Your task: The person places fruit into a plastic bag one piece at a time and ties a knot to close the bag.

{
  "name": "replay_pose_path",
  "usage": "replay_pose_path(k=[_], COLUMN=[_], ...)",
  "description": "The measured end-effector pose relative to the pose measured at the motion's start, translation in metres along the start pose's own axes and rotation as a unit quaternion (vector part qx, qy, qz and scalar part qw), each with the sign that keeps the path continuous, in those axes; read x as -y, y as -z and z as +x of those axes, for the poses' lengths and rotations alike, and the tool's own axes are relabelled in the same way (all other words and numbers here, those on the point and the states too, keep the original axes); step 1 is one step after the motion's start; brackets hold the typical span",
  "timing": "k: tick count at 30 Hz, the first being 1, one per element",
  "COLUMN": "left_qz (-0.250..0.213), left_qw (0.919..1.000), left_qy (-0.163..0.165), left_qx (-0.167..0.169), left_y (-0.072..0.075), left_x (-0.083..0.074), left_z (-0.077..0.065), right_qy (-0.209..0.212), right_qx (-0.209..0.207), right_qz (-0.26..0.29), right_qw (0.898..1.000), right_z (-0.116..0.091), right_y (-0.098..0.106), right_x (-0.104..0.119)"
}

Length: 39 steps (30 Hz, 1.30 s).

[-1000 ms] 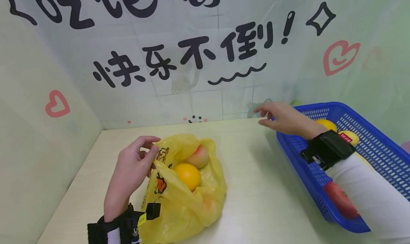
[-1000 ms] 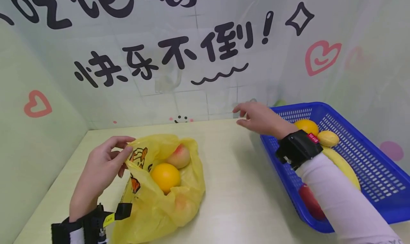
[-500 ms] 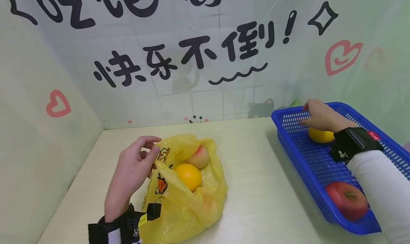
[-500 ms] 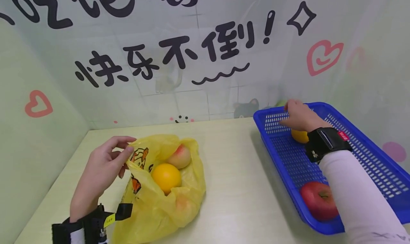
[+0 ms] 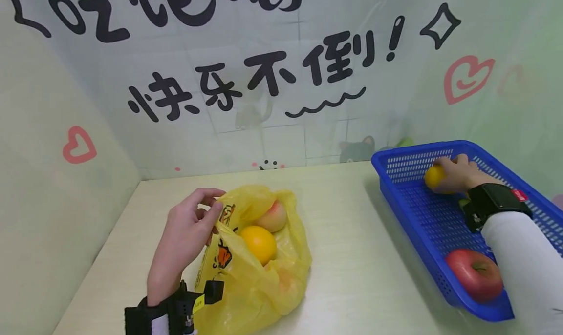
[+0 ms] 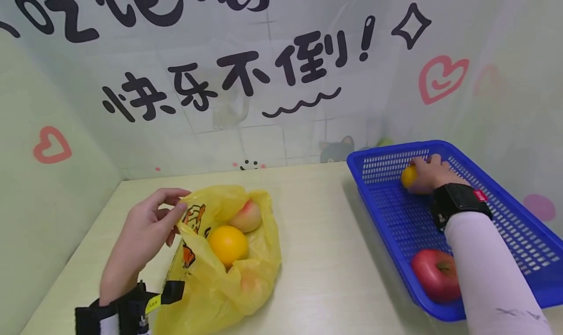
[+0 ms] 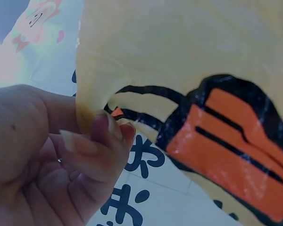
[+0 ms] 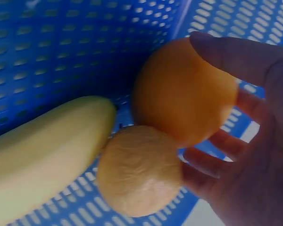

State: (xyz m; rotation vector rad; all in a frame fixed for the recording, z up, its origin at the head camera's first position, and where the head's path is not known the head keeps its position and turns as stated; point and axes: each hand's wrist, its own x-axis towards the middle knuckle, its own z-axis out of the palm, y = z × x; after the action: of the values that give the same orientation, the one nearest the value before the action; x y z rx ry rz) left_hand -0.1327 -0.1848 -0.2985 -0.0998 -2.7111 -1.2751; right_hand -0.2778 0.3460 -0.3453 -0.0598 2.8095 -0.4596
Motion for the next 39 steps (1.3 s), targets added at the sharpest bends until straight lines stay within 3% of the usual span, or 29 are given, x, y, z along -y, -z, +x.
replay_pose_path(k=[6,13,19,30,39], left_qz=[0.001,0.032,0.041,0.041,0.044], left_qw=[1.0,0.9993,0.9989,0.9989,0.9986], left_qy=[-0.007,-0.018,-0.022,-0.023,-0.026], left_qx=[0.004,-0.011,-0.011,-0.01,-0.011], left_y=[-0.003,-0.003,-0.002,-0.003,-0.003], left_x=[0.001,0.001,0.001,0.003,0.003], left_z=[0.001,0.001,0.002,0.0,0.001], right_qy=[0.015,0.04,0.055,0.068,0.038], right_qx=[-0.022,-0.033,-0.03,-0.04,-0.054], right_qz=[-0.01,-0.071,-0.088,-0.072,-0.007], right_qw=[1.0,0.996,0.994,0.994,0.998], right_z=[0.004,0.004,0.004,0.003,-0.008], right_y=[-0.006,-0.009,-0.011,-0.013,0.014], right_x=[-0.012,-0.01,-0.006,-0.006,0.004])
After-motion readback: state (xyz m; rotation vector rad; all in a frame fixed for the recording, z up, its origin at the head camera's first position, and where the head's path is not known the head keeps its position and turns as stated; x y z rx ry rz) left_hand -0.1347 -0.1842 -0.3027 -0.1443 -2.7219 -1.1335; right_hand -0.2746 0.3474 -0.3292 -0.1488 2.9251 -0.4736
